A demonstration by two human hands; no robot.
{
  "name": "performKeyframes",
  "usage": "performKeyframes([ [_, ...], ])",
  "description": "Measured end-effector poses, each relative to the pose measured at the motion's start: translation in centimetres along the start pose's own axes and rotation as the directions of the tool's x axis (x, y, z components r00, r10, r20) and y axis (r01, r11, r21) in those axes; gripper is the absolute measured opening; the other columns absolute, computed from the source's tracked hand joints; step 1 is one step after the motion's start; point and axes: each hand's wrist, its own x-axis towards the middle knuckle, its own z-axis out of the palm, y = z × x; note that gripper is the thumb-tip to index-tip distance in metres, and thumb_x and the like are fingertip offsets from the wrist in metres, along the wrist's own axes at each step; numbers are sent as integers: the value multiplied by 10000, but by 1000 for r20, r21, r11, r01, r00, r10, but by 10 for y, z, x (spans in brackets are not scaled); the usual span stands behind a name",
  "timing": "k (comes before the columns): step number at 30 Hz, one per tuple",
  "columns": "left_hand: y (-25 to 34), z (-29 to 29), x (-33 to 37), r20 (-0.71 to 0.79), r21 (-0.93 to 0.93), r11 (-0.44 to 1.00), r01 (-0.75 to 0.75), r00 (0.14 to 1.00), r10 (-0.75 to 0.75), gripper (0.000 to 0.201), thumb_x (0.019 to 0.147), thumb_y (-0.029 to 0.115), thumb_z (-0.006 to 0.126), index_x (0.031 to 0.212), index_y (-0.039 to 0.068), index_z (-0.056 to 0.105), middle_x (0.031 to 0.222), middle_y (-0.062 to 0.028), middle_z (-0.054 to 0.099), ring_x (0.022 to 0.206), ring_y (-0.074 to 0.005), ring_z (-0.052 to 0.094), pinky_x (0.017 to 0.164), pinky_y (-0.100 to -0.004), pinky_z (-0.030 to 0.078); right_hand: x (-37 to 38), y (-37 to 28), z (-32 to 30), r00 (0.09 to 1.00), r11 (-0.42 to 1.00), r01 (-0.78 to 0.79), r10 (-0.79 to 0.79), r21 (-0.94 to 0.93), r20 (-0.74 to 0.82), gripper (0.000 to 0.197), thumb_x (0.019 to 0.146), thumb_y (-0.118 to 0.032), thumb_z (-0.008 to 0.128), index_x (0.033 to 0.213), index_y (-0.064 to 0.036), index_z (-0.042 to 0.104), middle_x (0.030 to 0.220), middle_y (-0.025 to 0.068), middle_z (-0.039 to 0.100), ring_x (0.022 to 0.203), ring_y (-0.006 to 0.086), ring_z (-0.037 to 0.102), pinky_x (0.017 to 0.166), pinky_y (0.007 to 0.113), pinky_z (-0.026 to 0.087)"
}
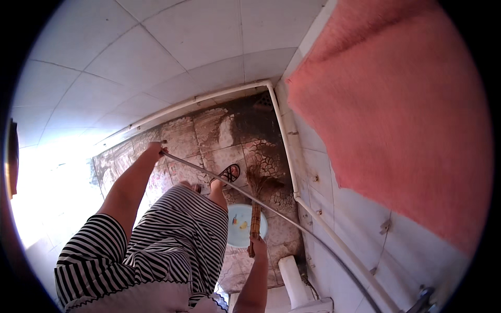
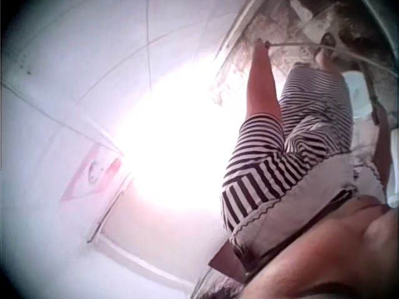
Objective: The person uses a broom to scrub a wet tiled floor in a bathroom, while handling a water hose and a bucket.
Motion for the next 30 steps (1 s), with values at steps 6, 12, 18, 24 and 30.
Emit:
performKeyframes([
  [6, 29, -61, -5, -194, -60, 998, -2, 981, -10, 303, 835, -4, 350, 1131, -28, 409, 859, -204, 504, 650, -284, 599, 529, -422, 538, 4, -32, -23, 995, 995, -103, 103, -12, 1, 195, 815, -253, 588, 818, -73, 513, 524, 55, 462, 379, 184, 464, 315, 317, 360],
  [12, 33, -114, 16, -151, -216, 974, -71, 988, 39, 288, 821, -29, 352, 1103, -40, 410, 854, -209, 506, 688, -299, 607, 560, -435, 542, -10, -64, -8, 984, 986, -166, 164, -32, -67, 234, 798, -285, 600, 745, -76, 510, 514, 61, 485, 367, 166, 438, 314, 293, 331],
  [18, 35, -125, 29, -16, -356, 934, 27, 999, -36, 218, 880, 65, 378, 1070, -38, 406, 884, -196, 518, 773, -283, 599, 637, -408, 546, -6, -64, -11, 982, 980, -188, 189, -58, 5, 199, 825, -282, 550, 721, -114, 529, 506, 26, 499, 369, 141, 450, 321, 276, 337],
  [24, 30, -113, 36, 81, -455, 889, 52, 997, -17, 172, 894, 108, 398, 1002, -25, 423, 878, -180, 558, 762, -269, 591, 689, -395, 538, -9, -82, -22, 977, 957, -139, 175, -253, 125, 310, 851, -337, 475, 661, -96, 524, 487, 52, 504, 332, 164, 437, 300, 290, 338],
  [30, 35, -82, 10, 180, -460, 880, 122, 983, -42, 166, 890, 119, 407, 980, -20, 424, 818, -176, 564, 726, -271, 589, 669, -387, 541, -13, -100, -20, 984, 945, -175, 178, -276, -13, 363, 836, -376, 478, 619, -87, 511, 466, 75, 492, 328, 186, 449, 292, 314, 354],
])
